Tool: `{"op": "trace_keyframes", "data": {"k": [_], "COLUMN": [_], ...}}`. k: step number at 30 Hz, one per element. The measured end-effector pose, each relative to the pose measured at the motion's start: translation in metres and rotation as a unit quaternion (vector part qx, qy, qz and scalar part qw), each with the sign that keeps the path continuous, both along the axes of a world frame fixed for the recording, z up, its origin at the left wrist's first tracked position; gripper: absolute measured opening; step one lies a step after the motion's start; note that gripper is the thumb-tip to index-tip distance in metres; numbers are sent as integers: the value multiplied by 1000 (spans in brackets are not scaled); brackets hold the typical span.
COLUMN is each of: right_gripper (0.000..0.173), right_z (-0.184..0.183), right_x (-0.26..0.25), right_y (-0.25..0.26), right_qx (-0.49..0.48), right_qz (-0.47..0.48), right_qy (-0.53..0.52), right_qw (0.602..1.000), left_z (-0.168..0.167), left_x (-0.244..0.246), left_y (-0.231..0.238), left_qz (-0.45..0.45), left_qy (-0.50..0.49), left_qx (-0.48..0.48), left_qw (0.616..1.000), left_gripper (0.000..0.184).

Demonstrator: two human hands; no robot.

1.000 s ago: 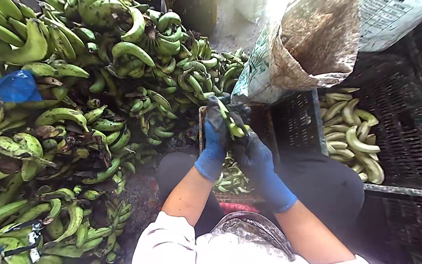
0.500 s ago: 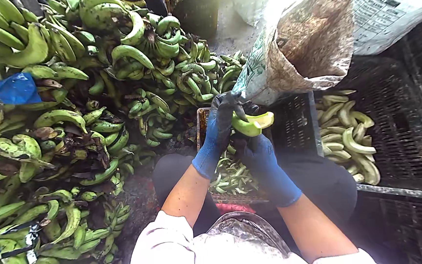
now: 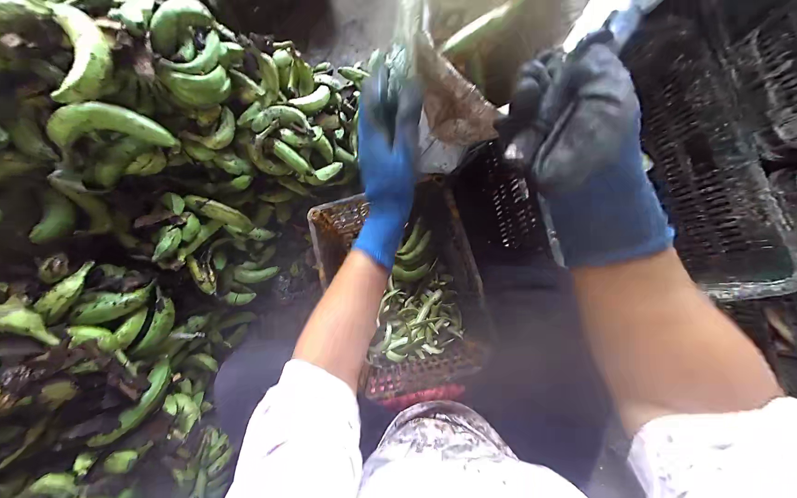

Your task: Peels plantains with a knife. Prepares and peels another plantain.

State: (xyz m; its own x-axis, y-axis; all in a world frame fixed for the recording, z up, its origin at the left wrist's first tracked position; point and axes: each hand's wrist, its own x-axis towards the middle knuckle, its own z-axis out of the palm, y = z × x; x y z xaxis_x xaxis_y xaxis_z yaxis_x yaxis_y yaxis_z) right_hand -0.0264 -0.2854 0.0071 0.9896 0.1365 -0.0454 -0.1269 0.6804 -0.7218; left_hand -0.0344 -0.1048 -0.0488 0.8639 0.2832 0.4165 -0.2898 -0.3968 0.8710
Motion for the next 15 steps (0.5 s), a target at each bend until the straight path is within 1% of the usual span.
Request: {"op": "trace_keyframes", "data": {"k": [1,2,3,5,7,8,9,10,11,12,13,15], "right_gripper": [45,48,49,46,40,37,36,36,36,36,35,32], "right_z": [-2,-4,-7,-10,-8,-6,-4,-3,-3,-3,-3,-8], "right_x": [-15,-32,-48,-64,-62,-58,-54,-53,-55,-55,-54,-49], "right_y": [-7,-10,-12,-15,-18,-20,-22,-23,-24,-23,-22,-20], "right_qx": [0,6,16,9,-38,-74,-105,-122,-118,-107,-89,-82], "right_qz": [-28,-40,-45,-38,-36,-41,-54,-66,-73,-72,-66,-59], "right_qy": [-6,0,19,38,-3,-28,-43,-48,-44,-38,-31,-16], "right_qw": [1000,999,999,999,999,996,992,989,989,991,993,995], "left_z": [-45,-90,-132,-202,-257,-272,-278,-277,-272,-266,-259,-240], "left_x": [-20,-37,-47,-52,-50,-47,-42,-38,-39,-41,-44,-55], "left_y": [-3,-5,-9,-20,-25,-25,-26,-27,-26,-24,-21,-14], "left_qz": [-28,-67,-107,-151,-172,-173,-176,-188,-198,-199,-183,-127], "left_qy": [96,193,289,439,514,529,533,540,547,551,546,517], "left_qx": [17,38,67,158,269,313,344,358,356,338,310,243], "left_qw": [995,978,949,872,796,770,753,738,731,737,757,811], "left_gripper": [53,53,56,69,82,83,80,75,69,63,57,55]}}
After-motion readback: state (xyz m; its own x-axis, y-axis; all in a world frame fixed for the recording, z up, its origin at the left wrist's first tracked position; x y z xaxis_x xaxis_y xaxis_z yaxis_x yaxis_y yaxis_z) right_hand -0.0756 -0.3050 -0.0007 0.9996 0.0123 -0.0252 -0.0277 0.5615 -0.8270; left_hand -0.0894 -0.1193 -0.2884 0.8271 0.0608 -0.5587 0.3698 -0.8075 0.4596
